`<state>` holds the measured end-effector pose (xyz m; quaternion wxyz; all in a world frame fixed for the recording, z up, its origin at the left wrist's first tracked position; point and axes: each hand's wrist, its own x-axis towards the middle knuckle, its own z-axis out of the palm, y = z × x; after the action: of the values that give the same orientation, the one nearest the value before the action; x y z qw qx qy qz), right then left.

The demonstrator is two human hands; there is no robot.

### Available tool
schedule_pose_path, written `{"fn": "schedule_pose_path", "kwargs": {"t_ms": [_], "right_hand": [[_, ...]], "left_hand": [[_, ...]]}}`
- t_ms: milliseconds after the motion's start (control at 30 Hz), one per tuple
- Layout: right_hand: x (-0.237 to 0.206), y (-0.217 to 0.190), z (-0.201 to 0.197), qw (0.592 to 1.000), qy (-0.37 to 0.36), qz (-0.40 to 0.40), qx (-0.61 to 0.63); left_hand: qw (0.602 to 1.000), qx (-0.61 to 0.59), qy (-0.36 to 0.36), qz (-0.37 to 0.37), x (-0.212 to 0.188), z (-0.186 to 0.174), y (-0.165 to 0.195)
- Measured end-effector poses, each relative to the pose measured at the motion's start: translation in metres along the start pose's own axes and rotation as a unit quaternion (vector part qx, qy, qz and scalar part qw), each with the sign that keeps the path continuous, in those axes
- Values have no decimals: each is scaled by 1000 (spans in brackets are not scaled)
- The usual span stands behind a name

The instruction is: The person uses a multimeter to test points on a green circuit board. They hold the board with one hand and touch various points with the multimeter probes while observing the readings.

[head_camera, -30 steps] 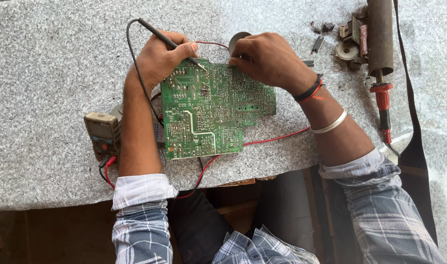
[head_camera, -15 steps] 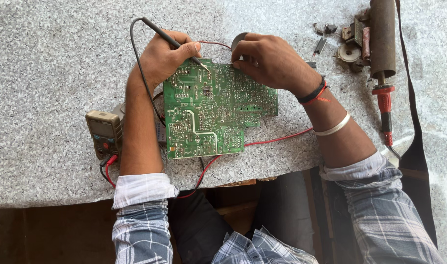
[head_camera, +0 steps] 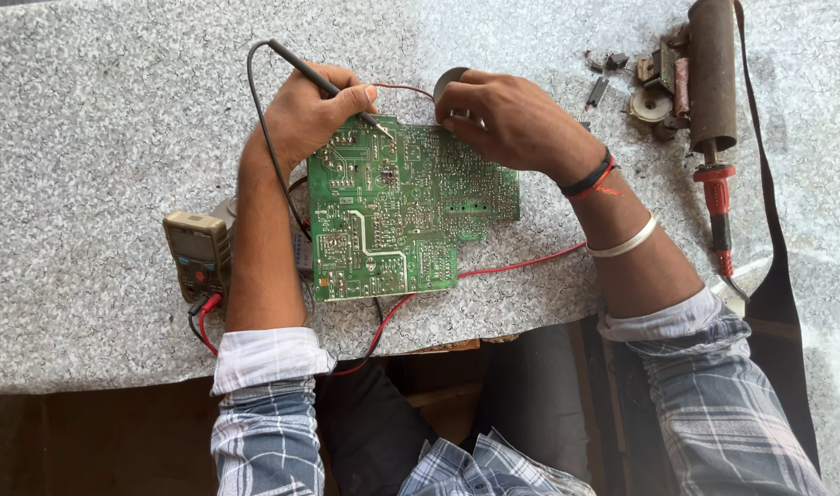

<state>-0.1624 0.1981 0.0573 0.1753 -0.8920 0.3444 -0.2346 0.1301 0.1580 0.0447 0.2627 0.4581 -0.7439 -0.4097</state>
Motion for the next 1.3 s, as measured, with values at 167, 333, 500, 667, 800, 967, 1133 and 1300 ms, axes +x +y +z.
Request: {"fn": "schedule_pose_path", "kwargs": {"t_ms": [167, 333, 500, 667, 800, 967, 1133, 1300], "right_hand": [[-1, -4, -4, 1000, 2, 8, -14], [-2, -3, -8, 1000, 3, -6, -19], [-2, 0, -5, 999, 10, 5, -38], [-1, 3, -1, 999, 14, 9, -43], [0, 3, 0, 999, 23, 6, -43], [-2, 1, -3, 1000, 15, -1, -17], [-2, 2, -5, 999, 28, -28, -3], [0, 0, -5, 1000, 26, -9, -6]], "left_hand": [[1000, 20, 2, -19, -1, 0, 2], [1000, 17, 3, -9, 0, 1, 0], [1000, 4, 2, -12, 1, 2, 2], [1000, 17, 5, -21, 0, 2, 2], [1000, 19, 5, -19, 1, 1, 2], [1000, 14, 3, -14, 0, 1, 1], [1000, 9, 0, -12, 1, 1, 1], [1000, 8, 2, -11, 1, 2, 2]]}}
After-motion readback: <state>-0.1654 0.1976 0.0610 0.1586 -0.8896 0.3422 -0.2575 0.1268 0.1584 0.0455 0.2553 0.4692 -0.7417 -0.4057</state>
